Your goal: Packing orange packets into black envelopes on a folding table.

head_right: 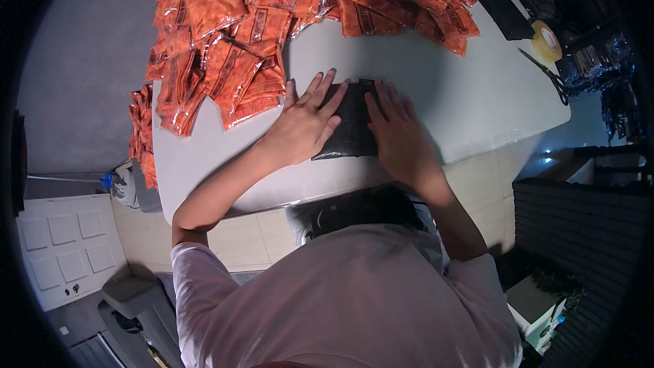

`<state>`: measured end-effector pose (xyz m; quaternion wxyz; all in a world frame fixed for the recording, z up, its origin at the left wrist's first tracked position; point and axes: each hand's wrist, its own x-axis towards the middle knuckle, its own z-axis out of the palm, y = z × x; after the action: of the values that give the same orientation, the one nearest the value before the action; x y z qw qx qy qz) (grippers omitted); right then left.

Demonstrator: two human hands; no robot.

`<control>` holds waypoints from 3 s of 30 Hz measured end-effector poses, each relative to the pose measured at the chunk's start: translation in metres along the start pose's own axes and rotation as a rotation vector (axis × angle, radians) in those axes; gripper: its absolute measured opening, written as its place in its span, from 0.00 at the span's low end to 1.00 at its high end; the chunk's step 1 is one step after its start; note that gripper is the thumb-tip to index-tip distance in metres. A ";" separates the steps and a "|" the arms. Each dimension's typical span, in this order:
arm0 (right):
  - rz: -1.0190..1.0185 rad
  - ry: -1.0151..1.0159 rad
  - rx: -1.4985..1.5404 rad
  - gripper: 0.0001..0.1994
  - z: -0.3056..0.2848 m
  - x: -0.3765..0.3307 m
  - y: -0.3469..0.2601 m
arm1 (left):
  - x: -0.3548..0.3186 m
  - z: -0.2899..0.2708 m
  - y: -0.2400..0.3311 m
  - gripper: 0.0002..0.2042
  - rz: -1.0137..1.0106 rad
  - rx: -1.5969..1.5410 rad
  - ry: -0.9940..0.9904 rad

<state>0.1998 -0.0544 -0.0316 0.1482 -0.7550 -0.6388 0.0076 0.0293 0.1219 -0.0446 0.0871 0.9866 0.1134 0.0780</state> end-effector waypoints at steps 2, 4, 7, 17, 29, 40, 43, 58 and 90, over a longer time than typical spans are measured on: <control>-0.022 -0.053 -0.035 0.29 -0.004 -0.001 0.001 | 0.000 -0.004 0.005 0.34 0.008 0.033 -0.018; -0.026 -0.071 -0.058 0.32 -0.007 0.002 0.004 | -0.001 -0.003 0.003 0.36 0.015 0.050 -0.011; -0.033 -0.077 -0.083 0.37 -0.005 0.004 0.006 | 0.000 -0.004 0.003 0.37 0.023 0.063 -0.007; -0.068 -0.048 -0.120 0.48 0.002 0.005 0.009 | 0.004 -0.002 0.006 0.41 0.024 0.088 -0.009; -0.100 -0.060 -0.002 0.58 0.005 0.009 0.012 | 0.009 0.000 0.016 0.41 0.153 -0.158 0.034; -0.126 -0.046 -0.110 0.66 0.002 0.013 0.002 | 0.011 -0.005 0.014 0.40 0.166 -0.066 -0.024; -0.148 -0.054 -0.139 0.66 0.000 0.014 0.003 | 0.010 -0.003 0.014 0.40 0.168 -0.077 -0.010; -0.145 -0.114 -0.017 0.64 0.010 0.020 0.002 | 0.007 0.006 0.013 0.49 0.135 -0.214 0.091; -0.119 -0.181 -0.289 0.35 0.000 0.022 0.002 | -0.003 0.012 -0.008 0.44 0.075 -0.054 0.115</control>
<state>0.2057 -0.0330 -0.0281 -0.0196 -0.7257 -0.6873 -0.0253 0.0272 0.1268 -0.0584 0.1039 0.9814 0.0788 0.1406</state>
